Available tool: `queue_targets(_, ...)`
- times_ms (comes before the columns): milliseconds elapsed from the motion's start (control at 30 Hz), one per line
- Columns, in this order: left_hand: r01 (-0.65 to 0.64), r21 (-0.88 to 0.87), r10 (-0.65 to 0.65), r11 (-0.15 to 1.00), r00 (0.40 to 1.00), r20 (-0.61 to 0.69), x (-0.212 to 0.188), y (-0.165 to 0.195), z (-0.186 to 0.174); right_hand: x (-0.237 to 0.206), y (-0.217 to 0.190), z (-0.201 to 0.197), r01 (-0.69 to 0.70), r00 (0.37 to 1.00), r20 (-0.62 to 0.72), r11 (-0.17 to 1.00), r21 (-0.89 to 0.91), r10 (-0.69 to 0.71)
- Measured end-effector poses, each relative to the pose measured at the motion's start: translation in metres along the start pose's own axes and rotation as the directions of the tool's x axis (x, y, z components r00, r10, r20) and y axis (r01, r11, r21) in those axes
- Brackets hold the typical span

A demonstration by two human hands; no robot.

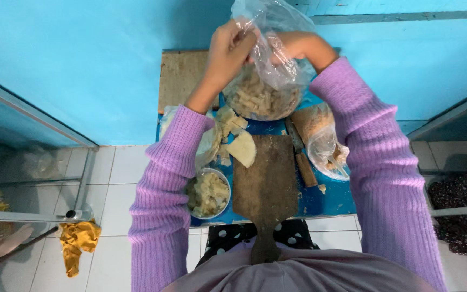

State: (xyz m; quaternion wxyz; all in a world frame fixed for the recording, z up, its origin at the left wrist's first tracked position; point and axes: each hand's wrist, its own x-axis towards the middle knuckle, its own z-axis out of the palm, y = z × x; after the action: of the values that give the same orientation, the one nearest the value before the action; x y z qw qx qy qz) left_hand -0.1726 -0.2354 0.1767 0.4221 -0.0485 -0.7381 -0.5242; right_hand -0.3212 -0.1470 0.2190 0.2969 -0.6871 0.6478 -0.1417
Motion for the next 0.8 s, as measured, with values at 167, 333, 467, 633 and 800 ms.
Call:
queue_targets(167, 0.008, -0.184, -0.017, 0.983, 0.999, -0.048, 0.009, -0.001, -0.001, -0.001, 0.009, -0.013, 0.381, 0.923, -0.036, 0.924, -0.030, -0.382)
queue_targets(333, -0.054, -0.200, 0.036, 0.978, 0.995, -0.090, 0.014, -0.005, -0.005, -0.001, 0.029, -0.017, 0.033, 0.997, 0.068, 0.975, -0.222, -0.018)
queue_targets(467, -0.057, -0.287, 0.034, 0.956, 0.996, -0.085, 0.018, -0.005, -0.010, -0.014, 0.027, -0.038, -0.184, 0.977, -0.003, 0.843, -0.506, 0.211)
queue_targets(633, -0.043, -0.298, 0.012, 0.953, 0.994, -0.105, 0.029, -0.006, -0.004, -0.008, 0.020, -0.027, -0.028, 0.989, -0.145, 0.932, -0.362, -0.027)
queue_targets(800, -0.075, -0.370, 0.044, 0.926, 0.995, -0.092, 0.036, -0.005, -0.004, -0.018, 0.040, -0.045, -0.145, 0.989, -0.020, 0.935, -0.324, 0.146)
